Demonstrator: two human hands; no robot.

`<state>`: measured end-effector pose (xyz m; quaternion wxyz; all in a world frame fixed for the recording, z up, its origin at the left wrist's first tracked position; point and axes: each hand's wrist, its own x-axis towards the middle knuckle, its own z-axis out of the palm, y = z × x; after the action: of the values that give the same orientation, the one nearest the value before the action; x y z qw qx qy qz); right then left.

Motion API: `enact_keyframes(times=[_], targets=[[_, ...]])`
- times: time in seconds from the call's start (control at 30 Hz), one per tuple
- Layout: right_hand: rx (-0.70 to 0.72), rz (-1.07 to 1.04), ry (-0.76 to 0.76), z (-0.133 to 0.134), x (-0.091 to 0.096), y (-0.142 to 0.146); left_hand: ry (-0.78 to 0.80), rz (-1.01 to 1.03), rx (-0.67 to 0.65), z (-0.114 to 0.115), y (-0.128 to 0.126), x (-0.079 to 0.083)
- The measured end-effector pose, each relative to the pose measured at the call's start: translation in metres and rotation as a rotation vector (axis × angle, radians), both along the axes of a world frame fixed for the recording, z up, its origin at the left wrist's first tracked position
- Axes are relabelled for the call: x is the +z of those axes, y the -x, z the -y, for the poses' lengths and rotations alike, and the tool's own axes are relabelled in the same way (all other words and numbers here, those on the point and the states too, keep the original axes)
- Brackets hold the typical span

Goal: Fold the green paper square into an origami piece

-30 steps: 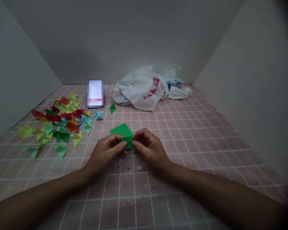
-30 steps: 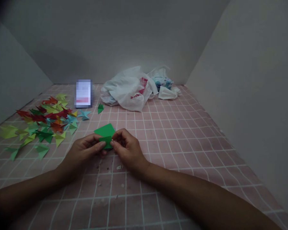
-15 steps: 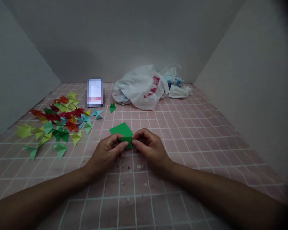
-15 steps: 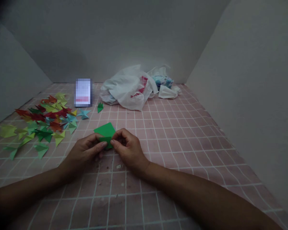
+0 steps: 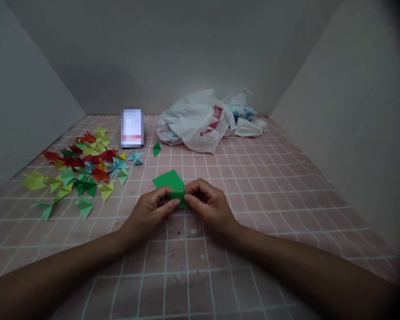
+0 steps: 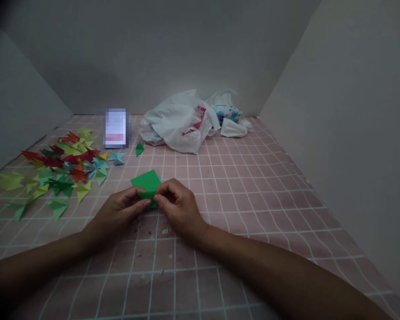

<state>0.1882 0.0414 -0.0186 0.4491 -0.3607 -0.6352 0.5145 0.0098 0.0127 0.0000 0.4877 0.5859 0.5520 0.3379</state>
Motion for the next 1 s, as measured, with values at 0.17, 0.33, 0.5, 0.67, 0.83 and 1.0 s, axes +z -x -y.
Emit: enact_keyframes(times=[0.17, 0.33, 0.5, 0.67, 0.83, 1.0], targets=[[0.013, 0.001, 0.058, 0.0007, 0.0011, 0.0005, -0.006, -0.036, -0.033, 0.0002, 0.0009, 0.0011], [-0.015, 0.043, 0.024, 0.0031, 0.0029, 0.0016, -0.03, -0.025, -0.069, 0.0, 0.0029, 0.0004], [-0.034, 0.086, -0.01, 0.0065, 0.0039, 0.0015, -0.02, -0.007, -0.091, 0.0007, 0.004, 0.0013], [-0.03, 0.109, -0.014, 0.0058, 0.0025, 0.0017, -0.01, 0.008, -0.109, 0.0006, 0.0045, 0.0011], [0.027, 0.06, 0.031, 0.0026, 0.0008, 0.0017, -0.021, 0.017, -0.106, 0.0, 0.0055, -0.0001], [0.064, 0.045, 0.047, 0.0018, 0.0007, 0.0005, -0.035, -0.014, -0.097, -0.0006, 0.0051, 0.0003]])
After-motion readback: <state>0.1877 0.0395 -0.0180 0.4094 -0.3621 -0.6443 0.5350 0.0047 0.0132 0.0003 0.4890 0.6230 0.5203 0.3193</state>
